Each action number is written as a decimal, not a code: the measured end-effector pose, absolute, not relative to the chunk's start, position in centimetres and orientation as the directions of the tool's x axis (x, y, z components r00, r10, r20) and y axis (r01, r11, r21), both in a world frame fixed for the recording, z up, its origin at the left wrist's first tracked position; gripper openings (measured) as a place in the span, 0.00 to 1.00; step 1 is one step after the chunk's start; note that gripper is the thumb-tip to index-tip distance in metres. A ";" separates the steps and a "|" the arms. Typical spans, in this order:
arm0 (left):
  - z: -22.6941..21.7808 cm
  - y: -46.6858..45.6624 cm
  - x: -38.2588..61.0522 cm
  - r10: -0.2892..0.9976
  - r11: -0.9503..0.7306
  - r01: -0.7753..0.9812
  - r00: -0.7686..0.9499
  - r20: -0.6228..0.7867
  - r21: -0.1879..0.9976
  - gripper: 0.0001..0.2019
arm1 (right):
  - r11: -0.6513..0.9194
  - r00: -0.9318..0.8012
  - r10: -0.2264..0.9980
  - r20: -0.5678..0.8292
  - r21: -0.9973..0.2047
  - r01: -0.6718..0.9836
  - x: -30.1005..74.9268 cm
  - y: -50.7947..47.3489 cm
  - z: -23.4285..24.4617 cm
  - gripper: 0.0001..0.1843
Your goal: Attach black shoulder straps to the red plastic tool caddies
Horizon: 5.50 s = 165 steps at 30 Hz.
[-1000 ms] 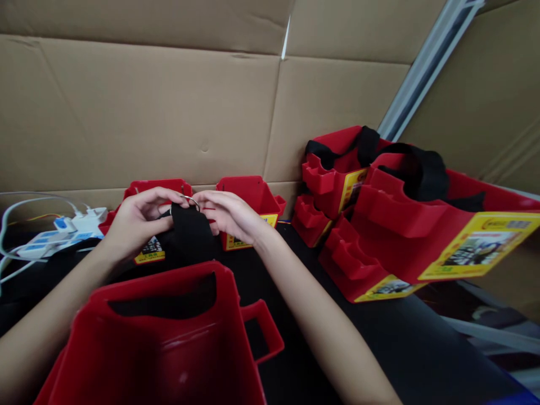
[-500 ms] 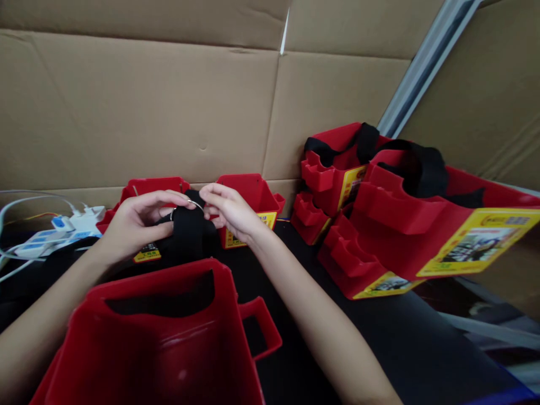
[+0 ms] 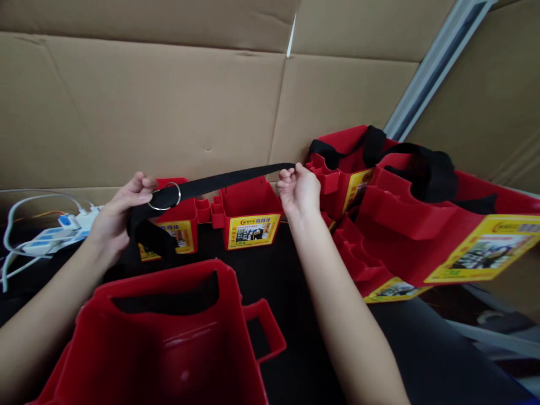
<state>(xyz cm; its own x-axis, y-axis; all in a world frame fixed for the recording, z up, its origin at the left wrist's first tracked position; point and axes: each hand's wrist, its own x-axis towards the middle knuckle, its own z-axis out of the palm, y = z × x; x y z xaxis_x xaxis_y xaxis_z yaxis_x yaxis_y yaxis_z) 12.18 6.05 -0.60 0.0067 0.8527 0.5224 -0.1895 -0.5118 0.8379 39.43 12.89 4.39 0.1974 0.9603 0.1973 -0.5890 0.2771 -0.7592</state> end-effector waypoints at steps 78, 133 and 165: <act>-0.8 4.8 15.0 0.814 -0.565 0.667 0.354 0.461 0.485 0.24 | 0.733 -0.718 0.591 0.368 -0.617 0.286 33.7 6.7 2.6 0.07; -2.2 5.6 15.4 0.556 -0.798 0.571 0.576 0.598 0.192 0.32 | 0.726 -0.611 0.671 0.419 -0.539 0.427 33.0 8.1 0.7 0.06; 0.9 5.1 13.9 0.846 -0.522 0.291 0.064 0.529 0.801 0.07 | 0.587 -0.535 0.614 0.580 -0.789 -0.182 32.7 9.5 0.5 0.06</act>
